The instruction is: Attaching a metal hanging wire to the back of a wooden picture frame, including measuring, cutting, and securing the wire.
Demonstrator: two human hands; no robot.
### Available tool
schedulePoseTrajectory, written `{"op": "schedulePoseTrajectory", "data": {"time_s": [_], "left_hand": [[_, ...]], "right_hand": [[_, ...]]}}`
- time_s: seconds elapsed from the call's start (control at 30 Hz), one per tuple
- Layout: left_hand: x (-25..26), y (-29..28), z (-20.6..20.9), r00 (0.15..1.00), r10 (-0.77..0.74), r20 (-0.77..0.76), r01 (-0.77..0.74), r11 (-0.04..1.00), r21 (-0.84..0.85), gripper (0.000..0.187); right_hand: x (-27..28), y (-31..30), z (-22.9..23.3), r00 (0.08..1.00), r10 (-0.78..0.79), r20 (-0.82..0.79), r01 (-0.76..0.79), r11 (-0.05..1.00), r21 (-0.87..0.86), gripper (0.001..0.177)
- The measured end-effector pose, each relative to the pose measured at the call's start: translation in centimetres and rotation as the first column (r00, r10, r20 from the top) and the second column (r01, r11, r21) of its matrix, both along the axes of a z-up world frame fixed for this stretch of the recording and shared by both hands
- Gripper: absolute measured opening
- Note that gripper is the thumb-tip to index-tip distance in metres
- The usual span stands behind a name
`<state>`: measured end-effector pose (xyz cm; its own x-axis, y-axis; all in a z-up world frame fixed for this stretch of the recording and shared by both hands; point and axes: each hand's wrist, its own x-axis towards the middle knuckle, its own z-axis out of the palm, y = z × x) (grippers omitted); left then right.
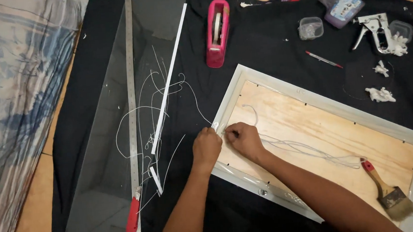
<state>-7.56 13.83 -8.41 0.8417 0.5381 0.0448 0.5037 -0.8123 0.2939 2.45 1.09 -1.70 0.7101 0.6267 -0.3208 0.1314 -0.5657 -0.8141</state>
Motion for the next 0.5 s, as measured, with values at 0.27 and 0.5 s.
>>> {"op": "schedulePoseTrajectory", "data": {"time_s": [0.27, 0.5], "left_hand": [[-0.3, 0.2, 2.2, 0.996, 0.047, -0.08, -0.058, 0.988, -0.14, 0.018], [-0.6, 0.6, 4.8, 0.995, 0.067, -0.08, -0.089, 0.94, -0.328, 0.021]], "right_hand": [[-0.3, -0.4, -0.6, 0.969, 0.137, 0.204, -0.151, 0.987, 0.055, 0.022], [-0.4, 0.9, -2.7, 0.951, 0.137, 0.276, -0.162, 0.985, 0.067, 0.019]]}}
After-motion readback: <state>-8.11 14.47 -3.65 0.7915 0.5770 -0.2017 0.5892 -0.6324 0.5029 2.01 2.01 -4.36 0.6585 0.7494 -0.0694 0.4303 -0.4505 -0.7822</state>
